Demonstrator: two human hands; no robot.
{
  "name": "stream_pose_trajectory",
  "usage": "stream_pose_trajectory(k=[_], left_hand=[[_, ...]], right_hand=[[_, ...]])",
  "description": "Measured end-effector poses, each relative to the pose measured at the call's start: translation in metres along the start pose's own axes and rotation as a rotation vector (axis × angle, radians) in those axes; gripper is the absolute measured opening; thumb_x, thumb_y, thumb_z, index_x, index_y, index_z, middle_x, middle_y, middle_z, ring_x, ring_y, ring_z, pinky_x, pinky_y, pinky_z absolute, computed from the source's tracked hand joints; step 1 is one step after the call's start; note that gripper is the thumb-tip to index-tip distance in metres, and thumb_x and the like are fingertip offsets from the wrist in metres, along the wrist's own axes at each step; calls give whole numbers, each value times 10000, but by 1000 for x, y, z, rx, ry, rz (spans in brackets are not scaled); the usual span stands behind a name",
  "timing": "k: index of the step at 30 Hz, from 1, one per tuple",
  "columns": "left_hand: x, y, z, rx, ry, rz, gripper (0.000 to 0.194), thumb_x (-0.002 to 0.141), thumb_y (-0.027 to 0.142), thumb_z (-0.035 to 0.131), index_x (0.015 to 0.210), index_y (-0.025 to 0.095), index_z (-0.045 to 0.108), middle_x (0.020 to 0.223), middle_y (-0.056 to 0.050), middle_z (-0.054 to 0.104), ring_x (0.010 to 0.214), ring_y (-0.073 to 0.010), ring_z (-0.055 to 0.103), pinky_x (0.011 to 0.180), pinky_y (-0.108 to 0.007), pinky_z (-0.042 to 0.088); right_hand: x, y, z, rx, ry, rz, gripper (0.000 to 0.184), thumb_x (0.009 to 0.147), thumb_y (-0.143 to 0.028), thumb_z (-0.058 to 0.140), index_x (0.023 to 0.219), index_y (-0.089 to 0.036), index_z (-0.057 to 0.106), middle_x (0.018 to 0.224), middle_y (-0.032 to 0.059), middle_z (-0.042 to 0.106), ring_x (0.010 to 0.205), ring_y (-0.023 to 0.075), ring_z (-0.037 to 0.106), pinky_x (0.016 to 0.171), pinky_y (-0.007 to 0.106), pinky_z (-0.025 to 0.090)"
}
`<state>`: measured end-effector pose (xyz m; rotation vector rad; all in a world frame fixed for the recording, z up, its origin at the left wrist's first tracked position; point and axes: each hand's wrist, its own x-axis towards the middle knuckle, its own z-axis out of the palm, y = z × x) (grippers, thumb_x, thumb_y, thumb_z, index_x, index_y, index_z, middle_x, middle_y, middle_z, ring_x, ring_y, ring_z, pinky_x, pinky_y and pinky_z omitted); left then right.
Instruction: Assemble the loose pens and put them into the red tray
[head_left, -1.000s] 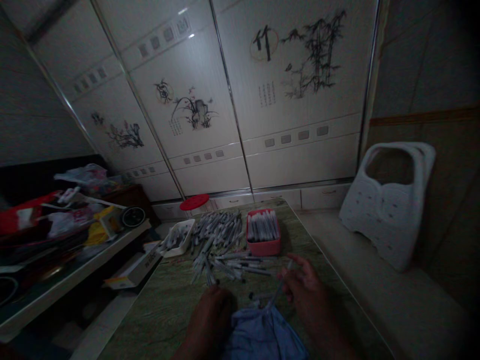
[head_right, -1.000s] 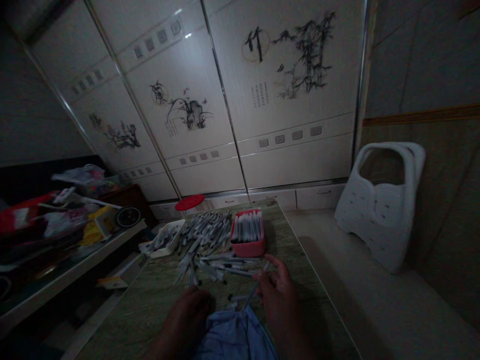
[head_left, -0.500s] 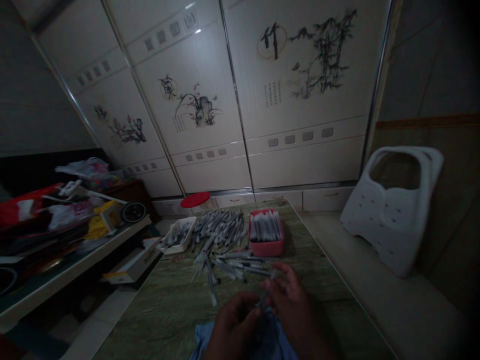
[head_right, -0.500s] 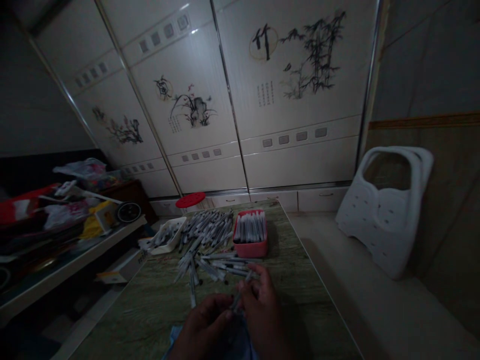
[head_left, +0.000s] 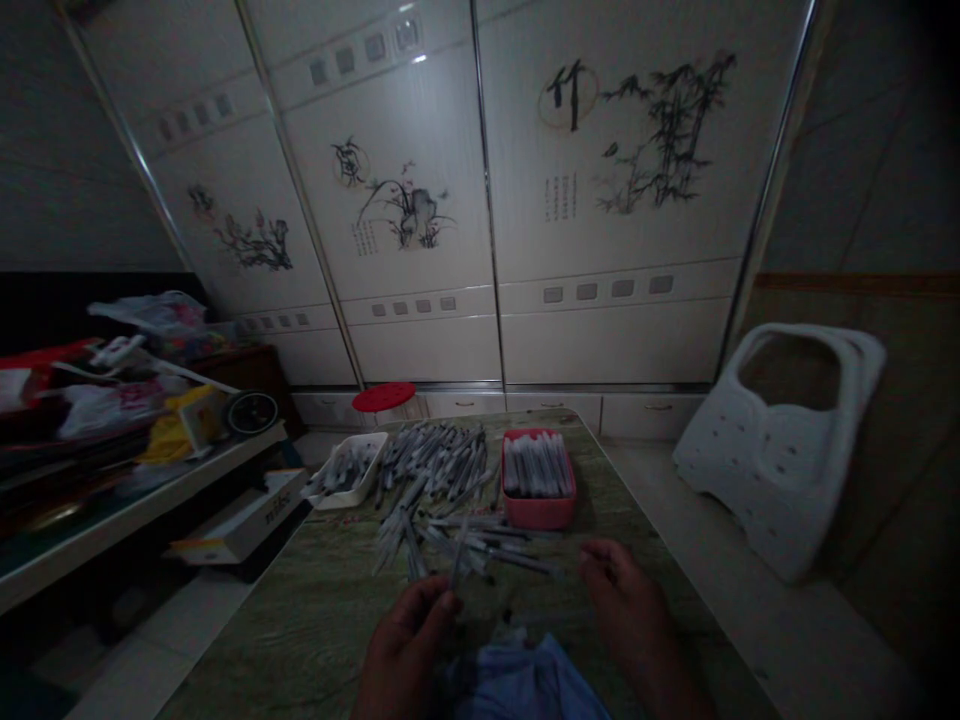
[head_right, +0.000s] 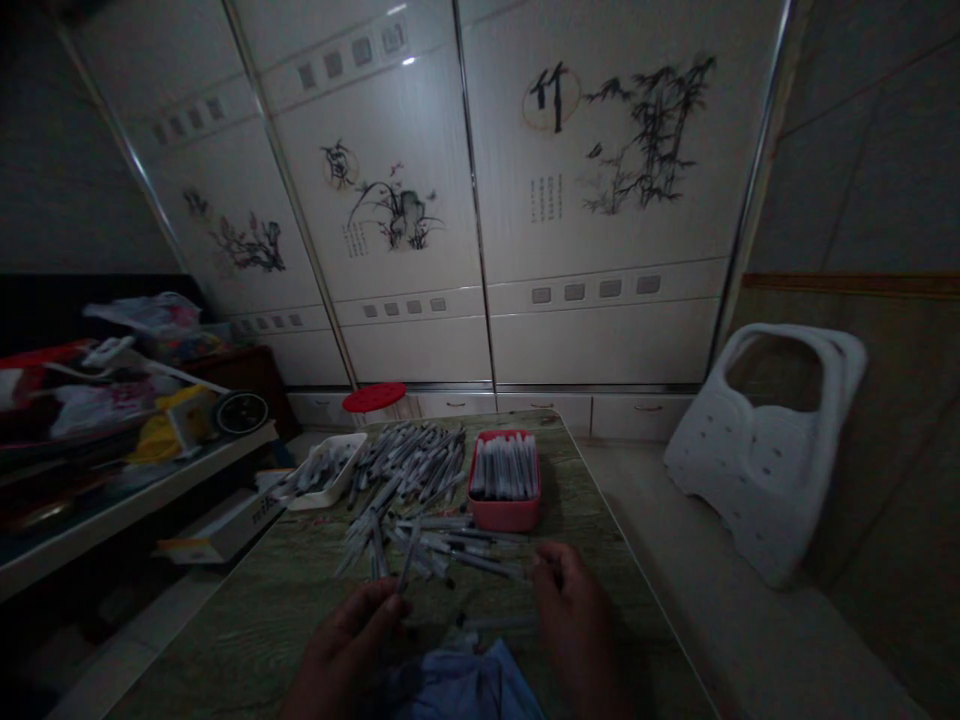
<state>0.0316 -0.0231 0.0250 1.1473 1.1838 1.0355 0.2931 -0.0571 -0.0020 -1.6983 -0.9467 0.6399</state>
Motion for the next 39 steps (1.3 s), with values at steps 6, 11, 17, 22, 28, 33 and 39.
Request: stream_pose_trajectory(k=[6,11,17,22,28,33,39], left_hand=[[11,0,-10,-49,83,8,478,739,602,863,990,202,789,863,-42,762,782,-200,686,685,-256,517],[9,3,-13,-125,132,-51,486,704,573,886,987,191,788,786,-37,755,669,-203,689,603,-265,520],[19,-7,-28,-42,128,-32,438,796,569,825,1031,202,781,826,-33,763,762,-208,703,638,-254,513],[24,-15,-35,-34,98,25,401,838,555,796,1049,216,774,980,-52,797,964,-243,715,782,-286,537],[23,-13,-34,-69,73,-30,394,852,538,771,1065,207,747,973,-61,789,923,-249,711,742,-299,526],[24,-16,-35,-81,52,10,367,863,535,762,1030,207,754,930,-46,775,891,-229,693,769,-294,523],[23,-14,-37,-88,46,18,347,875,510,757,1041,206,773,929,-46,783,885,-223,697,763,-283,517]], right_hand=[[4,-2,4,-273,-64,-141,174,907,-272,525,921,-249,696,953,61,734,906,252,684,789,343,444],[-2,-12,15,-391,-215,-221,153,866,-172,548,824,-239,679,822,8,698,790,205,659,705,303,383],[-13,-23,29,-555,-428,-257,203,789,-77,551,847,-219,683,831,3,715,802,187,668,685,274,358],[-20,-30,40,-637,-557,-318,277,798,-47,529,873,-216,735,905,37,752,859,205,687,719,276,379],[-22,-26,49,-631,-548,-349,289,775,-36,540,866,-225,738,895,24,737,844,200,667,712,272,374],[-23,-26,52,-624,-522,-324,213,834,-85,538,907,-224,682,897,17,718,833,205,672,711,288,382],[-25,-36,66,-699,-441,-318,180,957,-187,516,943,-234,689,1004,54,723,921,232,684,782,334,422]])
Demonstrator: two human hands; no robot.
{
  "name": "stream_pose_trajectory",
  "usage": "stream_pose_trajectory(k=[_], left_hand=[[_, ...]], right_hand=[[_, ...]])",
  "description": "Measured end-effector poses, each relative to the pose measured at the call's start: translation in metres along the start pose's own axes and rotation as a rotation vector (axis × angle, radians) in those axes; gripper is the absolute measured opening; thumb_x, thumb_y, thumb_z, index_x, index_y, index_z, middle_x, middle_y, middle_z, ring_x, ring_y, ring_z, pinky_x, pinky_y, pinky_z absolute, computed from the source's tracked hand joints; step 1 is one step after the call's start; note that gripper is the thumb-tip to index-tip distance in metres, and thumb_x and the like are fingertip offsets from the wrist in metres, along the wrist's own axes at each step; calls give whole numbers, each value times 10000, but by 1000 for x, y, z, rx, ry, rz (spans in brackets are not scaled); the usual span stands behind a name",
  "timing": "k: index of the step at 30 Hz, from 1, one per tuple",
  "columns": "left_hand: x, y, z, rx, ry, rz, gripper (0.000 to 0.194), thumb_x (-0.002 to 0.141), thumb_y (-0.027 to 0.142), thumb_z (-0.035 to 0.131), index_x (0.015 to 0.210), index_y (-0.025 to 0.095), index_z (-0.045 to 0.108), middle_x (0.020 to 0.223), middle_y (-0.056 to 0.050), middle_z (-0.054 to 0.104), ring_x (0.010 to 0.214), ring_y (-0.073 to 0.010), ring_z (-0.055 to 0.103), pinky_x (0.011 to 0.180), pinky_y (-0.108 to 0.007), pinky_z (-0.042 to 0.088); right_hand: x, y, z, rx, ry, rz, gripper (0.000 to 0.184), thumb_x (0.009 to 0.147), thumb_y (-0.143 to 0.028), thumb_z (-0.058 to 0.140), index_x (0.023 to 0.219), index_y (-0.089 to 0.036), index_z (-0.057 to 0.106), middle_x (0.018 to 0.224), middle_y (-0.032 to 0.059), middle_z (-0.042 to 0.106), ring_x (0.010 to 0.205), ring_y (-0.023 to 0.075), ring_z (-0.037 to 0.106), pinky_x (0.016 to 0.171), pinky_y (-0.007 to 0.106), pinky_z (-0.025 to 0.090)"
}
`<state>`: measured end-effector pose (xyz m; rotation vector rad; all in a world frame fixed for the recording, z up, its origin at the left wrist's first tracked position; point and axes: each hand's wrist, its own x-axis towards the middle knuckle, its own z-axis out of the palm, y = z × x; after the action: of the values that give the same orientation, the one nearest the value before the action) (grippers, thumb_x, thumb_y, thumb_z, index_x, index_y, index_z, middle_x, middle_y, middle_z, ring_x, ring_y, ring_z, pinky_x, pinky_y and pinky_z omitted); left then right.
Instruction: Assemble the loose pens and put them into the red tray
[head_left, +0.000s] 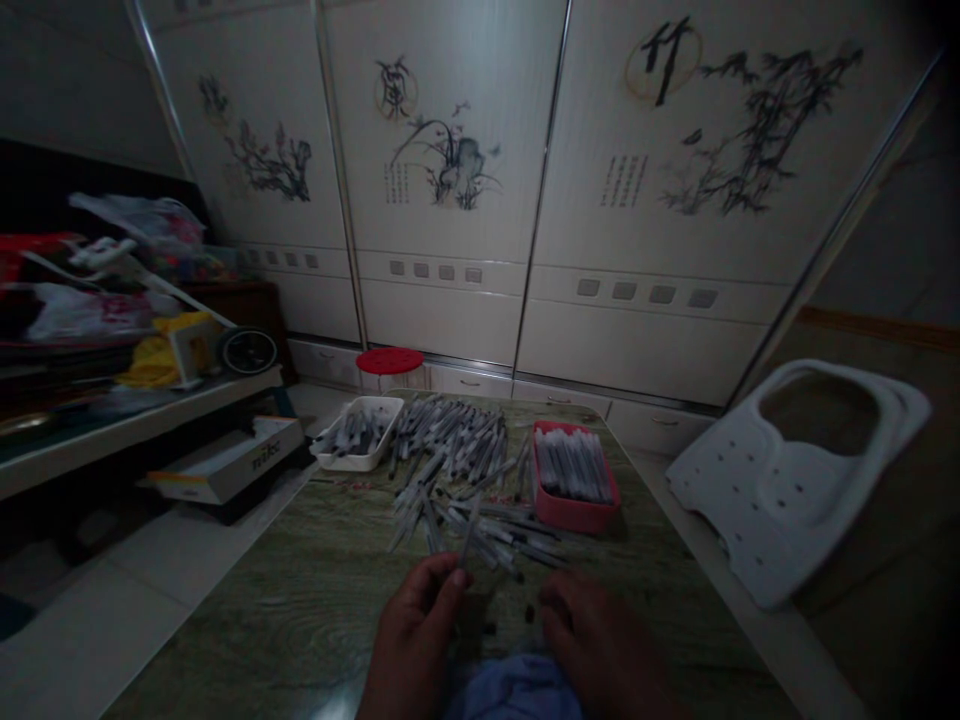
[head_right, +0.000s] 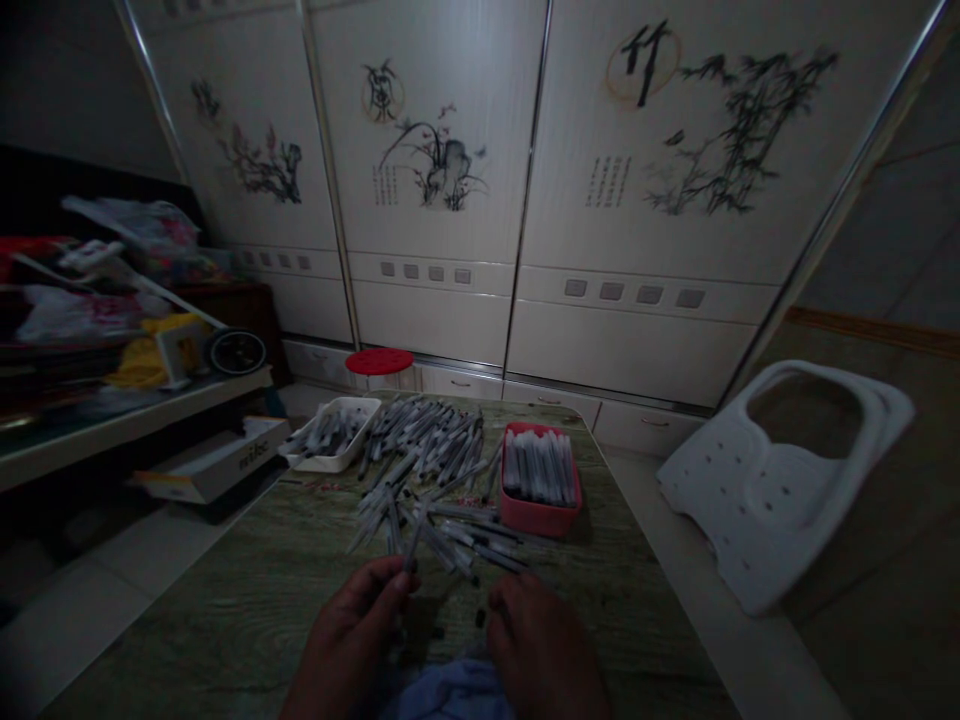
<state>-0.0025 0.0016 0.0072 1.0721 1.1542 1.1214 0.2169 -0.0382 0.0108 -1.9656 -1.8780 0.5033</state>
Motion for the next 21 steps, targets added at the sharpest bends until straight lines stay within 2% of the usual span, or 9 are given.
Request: stream_pose_trajectory(k=[7,13,17,21], left_hand=[[0,0,1,-78,-10,-20,364,841,524,789,1017,206,780,908,-41,795,861,-216,704,763,-278,526],[2,-3,0,-134,-22,-8,389,819,538,804,993,191,779,896,-49,778,887,-241,711,788,-306,542],[4,-8,-1,-128,-61,10,402,823,539,812,1024,192,784,901,-61,785,879,-241,711,815,-322,547],[4,-14,2,-108,-87,19,424,831,575,800,1013,193,791,891,-77,791,793,-229,701,762,-321,542]], right_hand=[[3,-23,7,-93,59,28,160,974,-239,584,870,-234,705,1015,84,714,997,281,665,820,365,450],[6,-24,16,-47,51,-26,154,937,-196,598,867,-234,730,999,80,724,994,276,664,845,373,453],[10,-19,18,246,93,-23,156,925,-243,582,861,-240,725,915,55,738,908,254,684,802,354,479],[13,-13,6,729,143,176,201,881,-412,684,914,-231,764,801,19,738,711,220,658,640,315,484]])
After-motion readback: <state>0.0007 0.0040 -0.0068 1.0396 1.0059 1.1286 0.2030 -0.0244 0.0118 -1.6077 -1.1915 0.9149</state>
